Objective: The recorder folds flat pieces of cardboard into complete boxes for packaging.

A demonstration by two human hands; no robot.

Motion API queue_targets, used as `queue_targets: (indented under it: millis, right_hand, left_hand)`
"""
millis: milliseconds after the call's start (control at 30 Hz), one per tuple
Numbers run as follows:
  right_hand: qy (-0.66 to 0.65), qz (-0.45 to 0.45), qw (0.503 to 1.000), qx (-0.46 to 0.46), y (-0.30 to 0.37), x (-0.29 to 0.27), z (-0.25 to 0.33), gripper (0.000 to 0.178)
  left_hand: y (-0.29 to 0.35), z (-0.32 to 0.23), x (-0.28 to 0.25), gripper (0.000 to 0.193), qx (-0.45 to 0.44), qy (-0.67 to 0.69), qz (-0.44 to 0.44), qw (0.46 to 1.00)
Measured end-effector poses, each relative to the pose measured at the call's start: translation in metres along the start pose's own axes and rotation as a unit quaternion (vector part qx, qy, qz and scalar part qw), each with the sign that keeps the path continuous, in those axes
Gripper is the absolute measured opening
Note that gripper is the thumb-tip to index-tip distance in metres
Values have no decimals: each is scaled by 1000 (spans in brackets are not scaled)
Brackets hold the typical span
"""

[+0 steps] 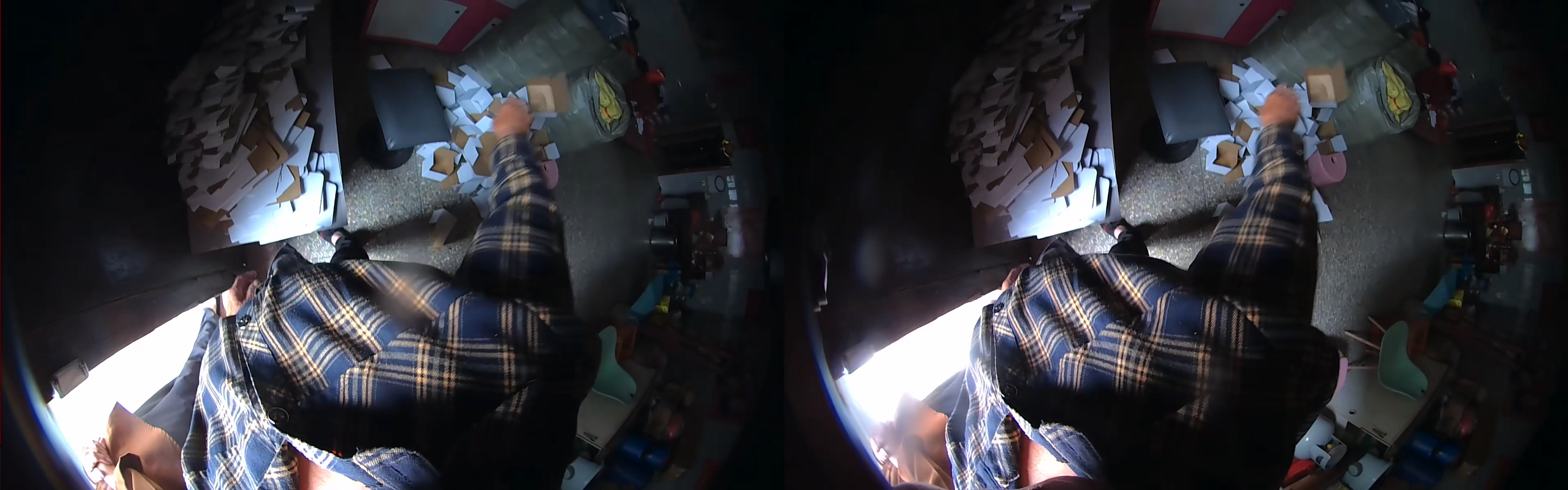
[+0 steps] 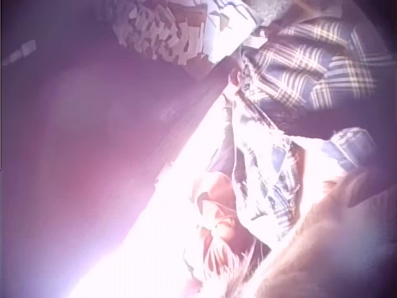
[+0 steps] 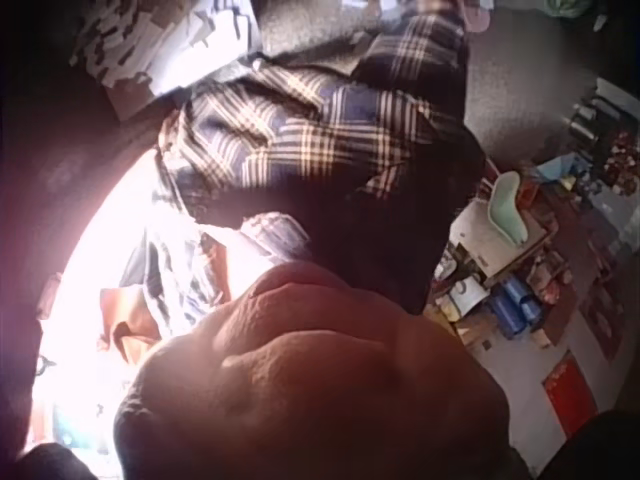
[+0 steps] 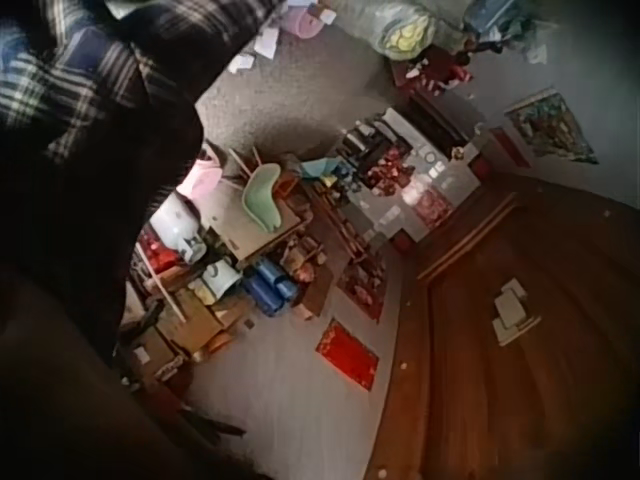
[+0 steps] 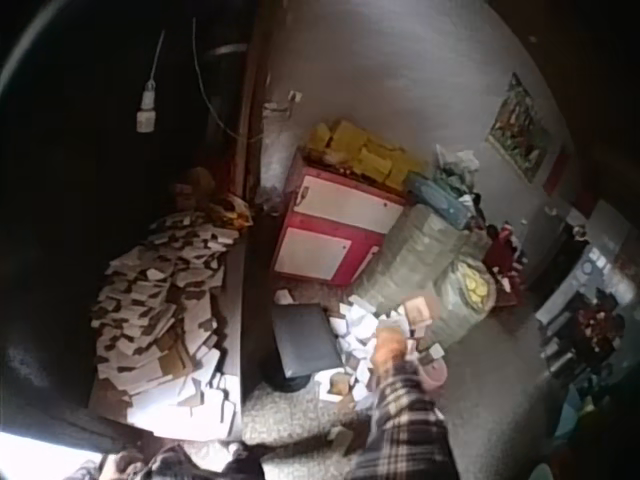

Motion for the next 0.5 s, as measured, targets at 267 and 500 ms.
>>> queue_targets:
  millis: [267, 500]
  right_hand:
    - [-219, 273, 912, -212, 332, 8, 230, 26]
    - [-346, 431, 750, -363, 414, 56, 258, 28]
  left_hand:
    - [31, -41, -25, 30, -13, -102, -23, 994]
    - [58, -52, -10, 34, -86, 14, 8, 996]
Point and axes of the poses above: each hand's wrist, its own y-axis away from the middle knuckle, its own x-axis out of the palm, z = x × y, the point moved 8 cm from there along -y, towards the middle knuckle, and after that the axes turned 12 degrees about -z, right-handed, at the moved point
